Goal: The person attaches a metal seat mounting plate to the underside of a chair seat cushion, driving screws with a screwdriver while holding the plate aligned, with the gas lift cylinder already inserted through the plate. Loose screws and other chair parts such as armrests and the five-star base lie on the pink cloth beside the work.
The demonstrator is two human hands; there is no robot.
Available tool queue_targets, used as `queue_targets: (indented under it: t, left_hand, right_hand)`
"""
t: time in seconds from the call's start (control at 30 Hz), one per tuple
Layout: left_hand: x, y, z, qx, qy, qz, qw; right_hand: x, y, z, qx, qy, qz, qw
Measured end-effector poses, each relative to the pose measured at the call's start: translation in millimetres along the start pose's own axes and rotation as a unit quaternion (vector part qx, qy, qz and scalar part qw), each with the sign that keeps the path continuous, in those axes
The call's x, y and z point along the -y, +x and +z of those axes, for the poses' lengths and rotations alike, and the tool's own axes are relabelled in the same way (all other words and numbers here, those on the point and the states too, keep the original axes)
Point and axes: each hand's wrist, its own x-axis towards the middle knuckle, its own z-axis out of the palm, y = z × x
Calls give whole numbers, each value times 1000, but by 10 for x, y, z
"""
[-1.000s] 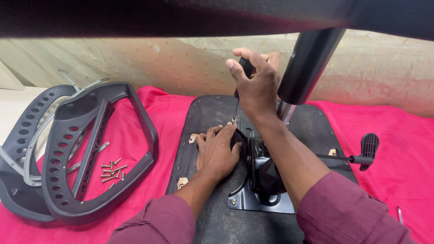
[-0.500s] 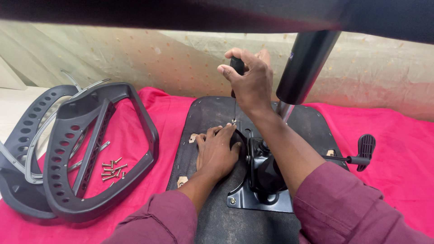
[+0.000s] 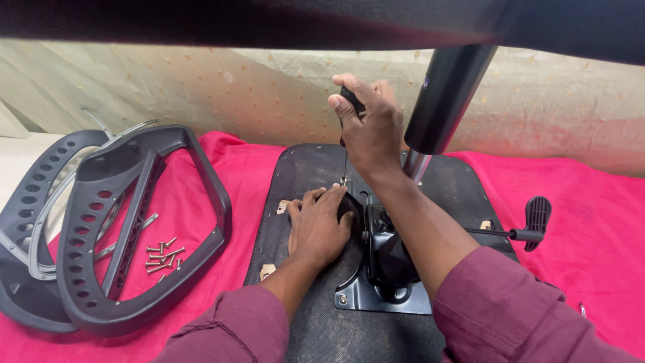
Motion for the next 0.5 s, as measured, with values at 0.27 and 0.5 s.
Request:
queue_targets:
  t: [0.27,0.5]
  left_hand:
    - [2,-10,5,-3,-2,-3,1000]
    - [-20,0,-3,-5,15,6,1000]
  right_hand:
    - [-109,47,64,-44,50,-99,993]
    - [-14,50,21,-5,35,-52,998]
